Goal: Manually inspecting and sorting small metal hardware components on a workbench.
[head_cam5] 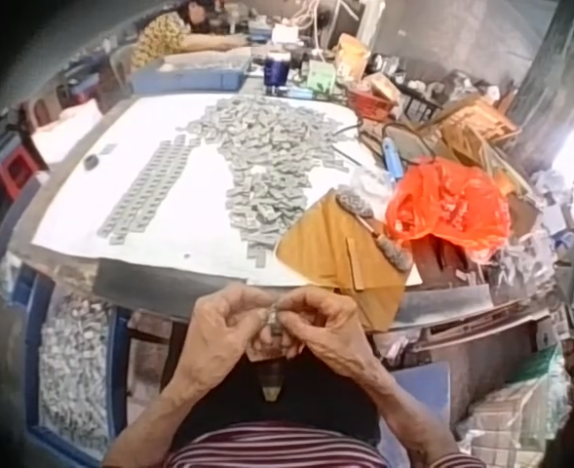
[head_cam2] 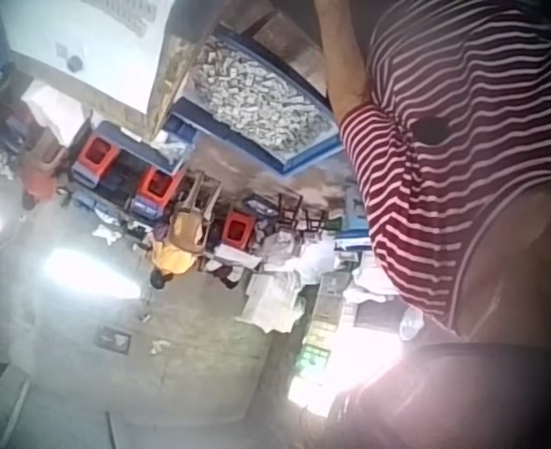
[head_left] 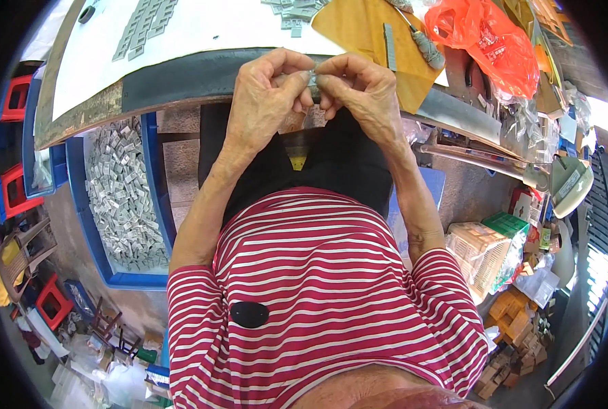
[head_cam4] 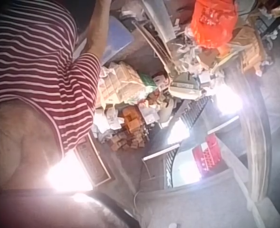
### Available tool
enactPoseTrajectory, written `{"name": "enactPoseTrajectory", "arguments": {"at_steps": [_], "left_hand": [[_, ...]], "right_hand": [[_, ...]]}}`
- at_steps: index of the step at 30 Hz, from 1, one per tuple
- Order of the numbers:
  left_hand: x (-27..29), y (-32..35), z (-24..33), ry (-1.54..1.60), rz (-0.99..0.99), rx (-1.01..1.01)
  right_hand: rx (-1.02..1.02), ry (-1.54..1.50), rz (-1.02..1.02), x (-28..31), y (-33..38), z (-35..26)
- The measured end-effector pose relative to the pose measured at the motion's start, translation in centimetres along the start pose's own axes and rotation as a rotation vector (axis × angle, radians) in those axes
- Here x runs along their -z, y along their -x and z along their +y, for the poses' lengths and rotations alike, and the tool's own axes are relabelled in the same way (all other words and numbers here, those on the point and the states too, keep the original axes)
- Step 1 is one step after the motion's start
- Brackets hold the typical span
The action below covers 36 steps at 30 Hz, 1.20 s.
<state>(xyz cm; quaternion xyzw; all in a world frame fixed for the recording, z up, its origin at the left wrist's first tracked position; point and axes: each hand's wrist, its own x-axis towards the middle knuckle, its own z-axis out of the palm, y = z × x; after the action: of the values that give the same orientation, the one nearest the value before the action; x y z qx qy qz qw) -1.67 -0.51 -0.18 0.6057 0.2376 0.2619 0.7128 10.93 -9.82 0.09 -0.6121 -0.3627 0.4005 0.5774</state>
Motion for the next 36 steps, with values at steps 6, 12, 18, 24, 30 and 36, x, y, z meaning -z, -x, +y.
{"name": "enactPoseTrajectory", "arguments": {"at_steps": [6, 12, 18, 24, 30, 36], "left_hand": [[-0.3, 0.1, 0.1, -0.049, 0.01, -0.022], [-0.6, 0.1, 0.1, -0.034, 0.05, -0.042], [-0.6, 0.0, -0.2, 0.018, 0.071, -0.052], [0.1, -0.2, -0.2, 0.047, 0.056, -0.04], [0.8, -0.3, -0.2, 0.06, -0.002, -0.019], [0.9, -0.3, -0.2, 0.108, 0.021, -0.019]], "right_hand": [[0.011, 0.048, -0.015, 0.1, -0.1, 0.2], [0.045, 0.068, 0.08, -0.7, 0.0, 0.3], [0.177, 0.192, 0.225, -1.8, 0.2, 0.7], [0.133, 0.064, 0.162, -1.5, 0.3, 0.7], [0.211, 0.042, 0.119, -1.6, 0.5, 1.1], [0.459, 0.285, 0.167, -1.6, 0.2, 2.0]]}}
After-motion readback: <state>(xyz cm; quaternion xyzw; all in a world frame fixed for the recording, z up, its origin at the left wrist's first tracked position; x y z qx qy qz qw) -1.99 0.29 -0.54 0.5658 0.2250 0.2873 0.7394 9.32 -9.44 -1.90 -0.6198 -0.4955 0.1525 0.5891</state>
